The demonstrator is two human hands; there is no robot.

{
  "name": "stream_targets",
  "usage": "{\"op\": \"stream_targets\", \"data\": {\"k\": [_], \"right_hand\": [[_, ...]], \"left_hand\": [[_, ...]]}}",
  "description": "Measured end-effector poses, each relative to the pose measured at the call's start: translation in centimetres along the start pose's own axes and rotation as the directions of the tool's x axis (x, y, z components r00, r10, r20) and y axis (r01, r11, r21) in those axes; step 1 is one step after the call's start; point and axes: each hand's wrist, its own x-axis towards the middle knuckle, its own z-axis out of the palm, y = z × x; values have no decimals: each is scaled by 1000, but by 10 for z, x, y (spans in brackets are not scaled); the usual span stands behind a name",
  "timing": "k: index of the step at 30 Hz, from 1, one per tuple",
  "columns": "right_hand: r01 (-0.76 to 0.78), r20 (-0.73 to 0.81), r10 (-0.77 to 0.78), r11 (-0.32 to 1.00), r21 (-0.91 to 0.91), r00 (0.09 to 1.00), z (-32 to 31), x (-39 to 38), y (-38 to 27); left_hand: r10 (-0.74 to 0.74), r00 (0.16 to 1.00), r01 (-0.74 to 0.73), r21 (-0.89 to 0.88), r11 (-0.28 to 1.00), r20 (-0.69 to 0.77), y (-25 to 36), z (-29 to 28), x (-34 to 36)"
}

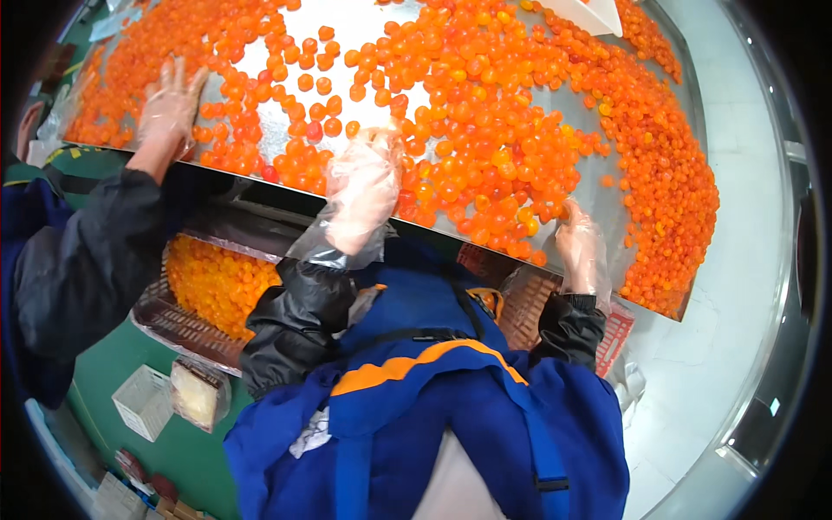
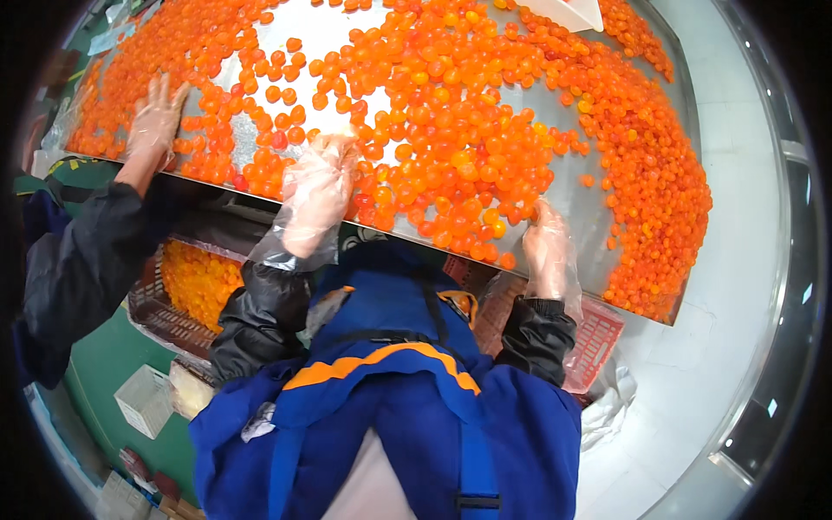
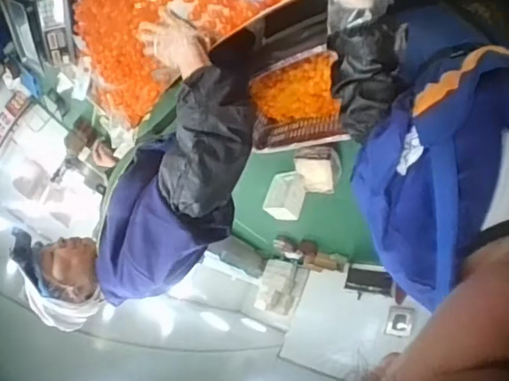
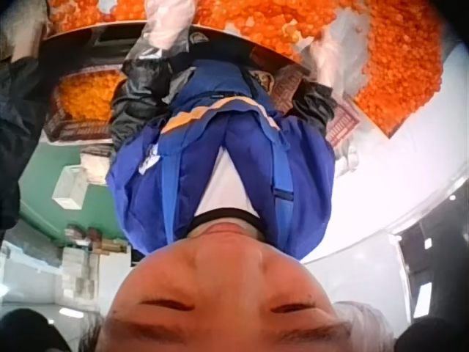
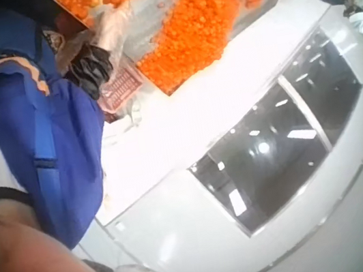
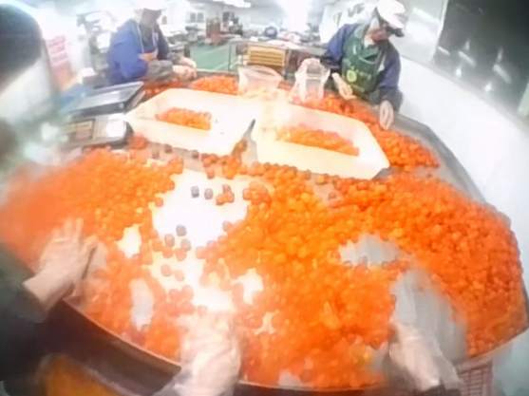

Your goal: Sorting and inspecting salted egg yolks on a production line.

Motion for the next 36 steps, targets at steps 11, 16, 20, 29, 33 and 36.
{"op": "stream_targets", "data": {"k": [11, 16, 20, 29, 33, 36], "right_hand": [[116, -101, -83, 914, 389, 991, 17, -16, -2], [350, -241, -258, 773, 529, 935, 56, 3, 22], [355, -125, -362, 684, 638, 924, 34, 2, 30], [619, -283, -568, 577, 532, 773, -37, 46, 21], [756, -227, -748, 502, 421, 623, -45, 58, -26], [831, -88, -840, 505, 233, 535, -49, 51, -66]], "left_hand": [[-45, 997, 44, 27, 999, 55, 16, -10, 10], [-112, 993, 110, 62, 992, 43, 20, -16, 13], [-148, 986, 155, 99, 983, -79, 22, -12, 14], [-241, 948, 278, 171, 945, -209, 23, -8, 5], [-262, 945, 282, 85, 956, -196, 27, -11, 10], [-233, 951, 254, 80, 964, -204, 26, -11, 8]]}}
